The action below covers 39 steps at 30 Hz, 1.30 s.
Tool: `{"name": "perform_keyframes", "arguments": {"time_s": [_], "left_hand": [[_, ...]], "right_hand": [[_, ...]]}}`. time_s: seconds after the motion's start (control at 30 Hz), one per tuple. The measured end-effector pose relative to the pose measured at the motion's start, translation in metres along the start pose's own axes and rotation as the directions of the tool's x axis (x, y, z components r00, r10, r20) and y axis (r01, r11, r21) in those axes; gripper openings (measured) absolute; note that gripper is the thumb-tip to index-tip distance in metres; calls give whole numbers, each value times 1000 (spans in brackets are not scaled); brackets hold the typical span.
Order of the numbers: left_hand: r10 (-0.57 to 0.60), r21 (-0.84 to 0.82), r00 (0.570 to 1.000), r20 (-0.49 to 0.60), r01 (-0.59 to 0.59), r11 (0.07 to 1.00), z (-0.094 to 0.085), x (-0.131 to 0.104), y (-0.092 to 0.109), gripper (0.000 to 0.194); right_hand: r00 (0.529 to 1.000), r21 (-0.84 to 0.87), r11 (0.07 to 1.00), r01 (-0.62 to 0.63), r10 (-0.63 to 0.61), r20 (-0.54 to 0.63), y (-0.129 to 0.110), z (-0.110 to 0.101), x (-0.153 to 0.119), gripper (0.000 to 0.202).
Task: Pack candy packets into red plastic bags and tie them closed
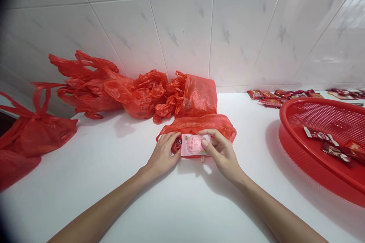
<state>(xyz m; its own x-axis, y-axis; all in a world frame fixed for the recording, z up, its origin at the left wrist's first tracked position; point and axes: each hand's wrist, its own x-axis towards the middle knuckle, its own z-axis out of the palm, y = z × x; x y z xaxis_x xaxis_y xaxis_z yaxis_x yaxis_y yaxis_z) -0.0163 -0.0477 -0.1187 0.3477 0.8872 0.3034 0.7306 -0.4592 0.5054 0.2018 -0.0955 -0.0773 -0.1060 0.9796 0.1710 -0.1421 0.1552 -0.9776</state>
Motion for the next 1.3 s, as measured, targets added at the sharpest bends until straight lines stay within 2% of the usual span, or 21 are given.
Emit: {"name": "perform_keyframes", "arguments": {"time_s": [0.47, 0.73, 0.9, 1.1, 1.2, 1.3], "left_hand": [[11, -22, 998, -55, -12, 1000, 0, 2, -4, 49], [31, -89, 998, -55, -36, 995, -3, 3, -2, 54], [106, -152, 990, -96, -119, 981, -4, 3, -2, 47], [146, -125, 976, -161, -167, 978, -4, 4, -2, 37], [223, -99, 952, -208, -247, 964, -5, 3, 3, 28], [322, -120, 933, -161, -342, 932, -4, -1, 9, 24]], "right_hand": [[1000, -3, 1000, -27, 27, -8, 2, 1, 0, 33], [996, -49, 998, -49, 44, -84, 4, -5, 5, 35], [995, -64, 995, -74, 69, -68, 4, -6, 7, 36], [995, -76, 994, -79, 73, -72, 5, -5, 5, 37], [990, -82, 991, -105, 97, -99, 5, -8, 8, 39], [975, -87, 984, -157, 140, -174, 6, -15, 13, 44]]}}
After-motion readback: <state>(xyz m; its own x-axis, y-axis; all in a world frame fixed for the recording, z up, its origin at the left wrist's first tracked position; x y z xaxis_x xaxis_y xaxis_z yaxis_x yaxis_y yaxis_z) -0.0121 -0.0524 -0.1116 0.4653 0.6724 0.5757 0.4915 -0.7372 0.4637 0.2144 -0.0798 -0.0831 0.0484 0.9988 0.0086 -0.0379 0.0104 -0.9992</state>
